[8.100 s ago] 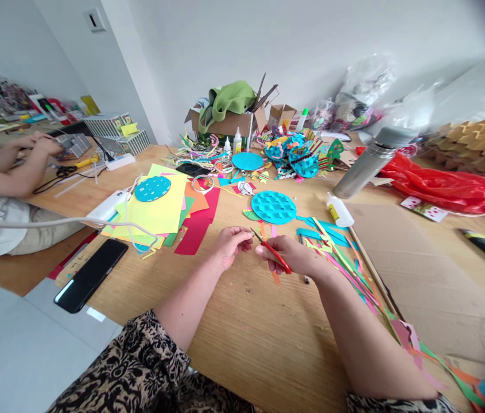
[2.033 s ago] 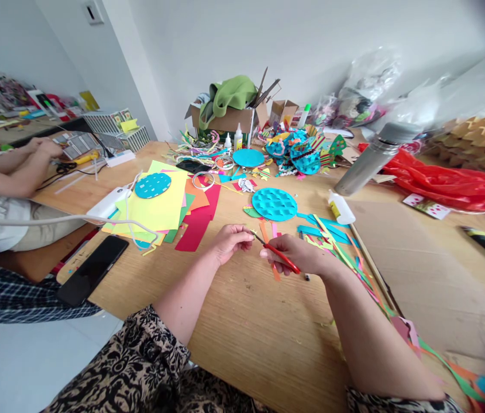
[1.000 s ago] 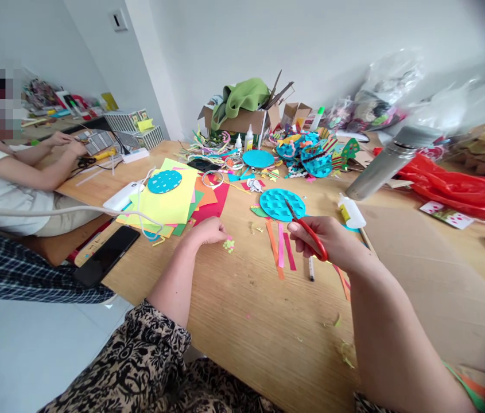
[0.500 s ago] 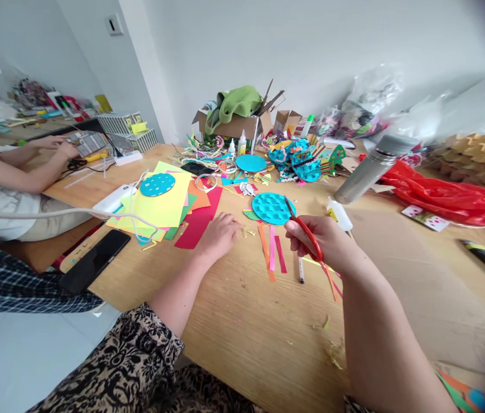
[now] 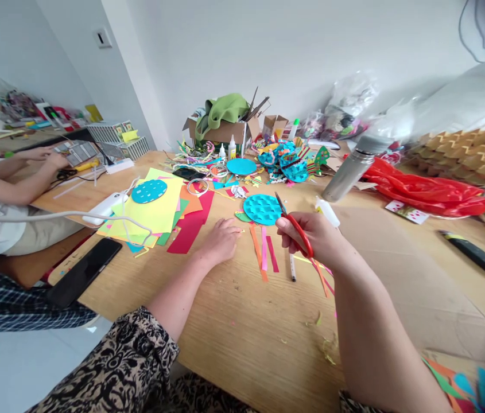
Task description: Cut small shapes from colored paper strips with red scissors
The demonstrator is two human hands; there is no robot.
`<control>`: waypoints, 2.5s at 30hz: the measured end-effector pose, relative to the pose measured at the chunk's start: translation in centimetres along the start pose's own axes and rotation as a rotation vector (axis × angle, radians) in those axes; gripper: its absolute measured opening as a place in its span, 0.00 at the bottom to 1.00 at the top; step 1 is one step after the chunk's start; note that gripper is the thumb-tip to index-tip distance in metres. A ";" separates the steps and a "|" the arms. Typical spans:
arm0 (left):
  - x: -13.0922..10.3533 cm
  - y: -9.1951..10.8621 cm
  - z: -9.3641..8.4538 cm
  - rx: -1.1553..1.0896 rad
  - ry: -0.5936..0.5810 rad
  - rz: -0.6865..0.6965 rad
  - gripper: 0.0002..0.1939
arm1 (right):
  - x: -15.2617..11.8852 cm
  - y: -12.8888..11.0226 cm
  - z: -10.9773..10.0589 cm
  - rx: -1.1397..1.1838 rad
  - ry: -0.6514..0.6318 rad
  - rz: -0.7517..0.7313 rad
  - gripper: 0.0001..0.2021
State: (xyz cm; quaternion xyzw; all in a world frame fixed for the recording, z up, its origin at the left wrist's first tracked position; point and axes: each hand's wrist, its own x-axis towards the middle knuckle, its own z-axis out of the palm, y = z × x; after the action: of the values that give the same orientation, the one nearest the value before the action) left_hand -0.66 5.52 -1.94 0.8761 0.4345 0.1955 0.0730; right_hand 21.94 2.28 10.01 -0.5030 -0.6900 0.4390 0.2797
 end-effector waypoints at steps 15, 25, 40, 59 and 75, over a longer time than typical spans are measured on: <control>-0.5 -1.0 -0.6 0.052 0.121 -0.066 0.17 | 0.3 0.3 0.2 0.011 0.034 -0.013 0.25; -0.6 -0.1 -0.9 0.141 -0.090 -0.075 0.20 | 0.3 0.0 0.4 0.028 0.050 -0.016 0.24; -0.5 -2.3 0.1 0.039 0.139 -0.094 0.16 | 0.5 0.0 0.8 0.001 0.053 -0.024 0.26; -0.7 -1.8 -0.6 0.146 0.047 -0.058 0.17 | 1.4 1.5 1.2 0.050 0.009 0.009 0.24; -0.8 -2.4 -0.3 0.012 0.283 -0.227 0.16 | 1.6 1.5 1.5 0.109 0.018 0.037 0.24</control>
State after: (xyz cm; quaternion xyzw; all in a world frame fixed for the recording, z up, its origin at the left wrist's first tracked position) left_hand -2.98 6.37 -2.65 0.7857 0.5376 0.3048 0.0273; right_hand 20.86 3.44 7.95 -0.5033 -0.6531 0.4767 0.3048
